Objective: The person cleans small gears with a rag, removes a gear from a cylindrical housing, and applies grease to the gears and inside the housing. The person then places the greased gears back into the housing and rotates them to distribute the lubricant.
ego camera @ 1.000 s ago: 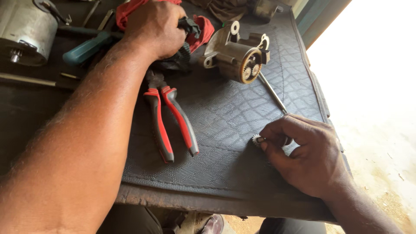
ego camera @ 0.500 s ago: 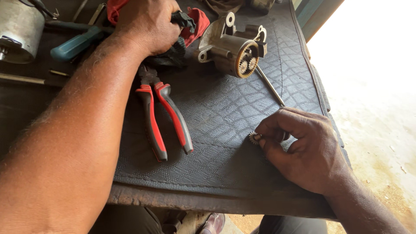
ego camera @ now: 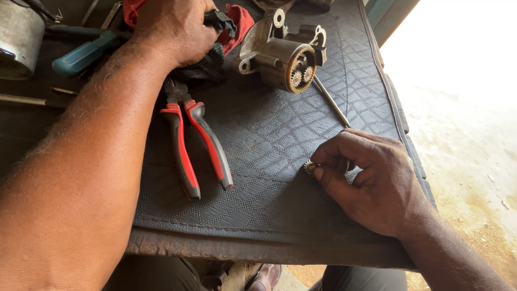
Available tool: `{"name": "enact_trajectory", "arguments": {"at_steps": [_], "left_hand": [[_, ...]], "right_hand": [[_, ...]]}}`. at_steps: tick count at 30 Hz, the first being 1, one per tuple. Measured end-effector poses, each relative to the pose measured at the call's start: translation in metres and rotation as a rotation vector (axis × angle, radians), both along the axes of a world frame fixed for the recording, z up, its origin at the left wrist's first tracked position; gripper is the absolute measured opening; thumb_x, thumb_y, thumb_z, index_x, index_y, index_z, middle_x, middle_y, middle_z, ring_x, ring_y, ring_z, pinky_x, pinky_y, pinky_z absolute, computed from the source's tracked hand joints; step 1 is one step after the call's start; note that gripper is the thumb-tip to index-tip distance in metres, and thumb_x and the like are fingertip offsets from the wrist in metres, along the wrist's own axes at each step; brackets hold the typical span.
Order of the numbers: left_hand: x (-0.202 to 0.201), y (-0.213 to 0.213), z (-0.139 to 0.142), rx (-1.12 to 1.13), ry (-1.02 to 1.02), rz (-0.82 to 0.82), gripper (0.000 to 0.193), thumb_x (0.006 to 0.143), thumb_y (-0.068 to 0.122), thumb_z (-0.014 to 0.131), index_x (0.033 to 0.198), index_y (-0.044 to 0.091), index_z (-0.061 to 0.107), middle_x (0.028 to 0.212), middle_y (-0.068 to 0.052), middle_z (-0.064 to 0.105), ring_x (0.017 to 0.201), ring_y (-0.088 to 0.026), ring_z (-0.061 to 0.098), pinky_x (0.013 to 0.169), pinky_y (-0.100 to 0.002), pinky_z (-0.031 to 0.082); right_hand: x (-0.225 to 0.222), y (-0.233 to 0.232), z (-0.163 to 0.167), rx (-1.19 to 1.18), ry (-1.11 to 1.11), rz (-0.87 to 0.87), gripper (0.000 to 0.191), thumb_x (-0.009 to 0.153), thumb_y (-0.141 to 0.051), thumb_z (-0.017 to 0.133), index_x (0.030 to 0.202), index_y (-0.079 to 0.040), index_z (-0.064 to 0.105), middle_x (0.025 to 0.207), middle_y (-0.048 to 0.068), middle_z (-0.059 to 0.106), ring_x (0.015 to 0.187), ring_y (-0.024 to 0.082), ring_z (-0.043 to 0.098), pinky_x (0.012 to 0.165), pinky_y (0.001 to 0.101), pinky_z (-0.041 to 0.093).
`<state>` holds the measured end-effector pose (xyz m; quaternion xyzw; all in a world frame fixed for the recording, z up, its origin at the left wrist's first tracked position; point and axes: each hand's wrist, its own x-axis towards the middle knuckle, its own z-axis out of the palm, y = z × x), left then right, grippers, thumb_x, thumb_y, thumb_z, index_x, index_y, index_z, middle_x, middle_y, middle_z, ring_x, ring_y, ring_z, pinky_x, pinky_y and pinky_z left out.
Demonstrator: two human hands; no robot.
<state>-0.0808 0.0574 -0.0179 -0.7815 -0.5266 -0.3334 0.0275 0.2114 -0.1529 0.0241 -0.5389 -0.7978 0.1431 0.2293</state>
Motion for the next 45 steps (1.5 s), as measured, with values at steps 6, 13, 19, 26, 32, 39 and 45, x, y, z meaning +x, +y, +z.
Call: {"name": "enact_trajectory", "arguments": {"at_steps": [6,13,19,26,32,39,45], "left_hand": [[-0.001,0.001,-0.001,0.052,0.031,0.002,0.021,0.087,0.019,0.076,0.107,0.011,0.079,0.085,-0.015,0.075,0.072,-0.028,0.072,0.062,-0.043,0.058],[0.001,0.005,-0.003,0.027,0.071,0.046,0.024,0.087,0.013,0.071,0.11,0.012,0.079,0.088,-0.015,0.076,0.072,-0.029,0.073,0.062,-0.043,0.059],[0.002,-0.002,0.001,-0.003,0.03,0.039,0.021,0.092,0.026,0.076,0.109,0.014,0.079,0.086,-0.014,0.076,0.072,-0.028,0.072,0.064,-0.044,0.058],[0.005,-0.006,0.004,-0.101,0.004,0.085,0.026,0.09,0.022,0.074,0.116,0.017,0.076,0.085,-0.012,0.075,0.071,-0.024,0.073,0.062,-0.041,0.06],[0.003,-0.005,0.003,-0.02,0.025,0.044,0.02,0.092,0.024,0.075,0.11,0.016,0.079,0.085,-0.011,0.076,0.071,-0.025,0.073,0.063,-0.042,0.059],[0.003,-0.003,0.003,-0.029,0.018,0.04,0.019,0.096,0.028,0.073,0.109,0.016,0.079,0.085,-0.011,0.076,0.072,-0.025,0.073,0.065,-0.042,0.059],[0.003,-0.004,0.003,-0.062,0.044,0.087,0.024,0.093,0.029,0.074,0.113,0.017,0.078,0.086,-0.012,0.075,0.071,-0.027,0.073,0.061,-0.043,0.059]], "right_hand": [[-0.001,-0.001,0.001,0.0,-0.034,-0.034,0.01,0.072,-0.009,0.077,0.082,-0.008,0.073,0.071,0.004,0.071,0.069,0.016,0.069,0.06,0.0327,0.058],[-0.002,-0.002,0.001,0.087,-0.052,0.044,0.012,0.072,-0.007,0.076,0.084,-0.008,0.073,0.077,0.005,0.071,0.071,0.016,0.074,0.063,0.0328,0.058],[-0.002,0.0,0.001,0.077,-0.017,0.08,0.012,0.073,-0.006,0.076,0.084,-0.008,0.072,0.078,0.004,0.071,0.073,0.016,0.073,0.065,0.0315,0.059],[-0.002,0.002,0.002,0.011,0.006,0.042,0.011,0.074,-0.008,0.077,0.084,-0.008,0.073,0.076,0.003,0.071,0.073,0.014,0.07,0.064,0.0307,0.06],[-0.002,0.002,0.002,-0.006,-0.012,-0.002,0.01,0.073,-0.008,0.078,0.083,-0.008,0.074,0.075,0.003,0.071,0.072,0.015,0.07,0.063,0.0312,0.059],[-0.001,0.002,0.002,0.01,0.014,0.045,0.009,0.074,-0.007,0.076,0.082,-0.008,0.074,0.076,0.003,0.071,0.072,0.014,0.071,0.064,0.0304,0.06],[-0.002,0.002,0.004,0.023,-0.01,0.049,0.009,0.072,-0.006,0.077,0.08,-0.01,0.076,0.074,0.003,0.07,0.072,0.015,0.07,0.063,0.031,0.059]]}}
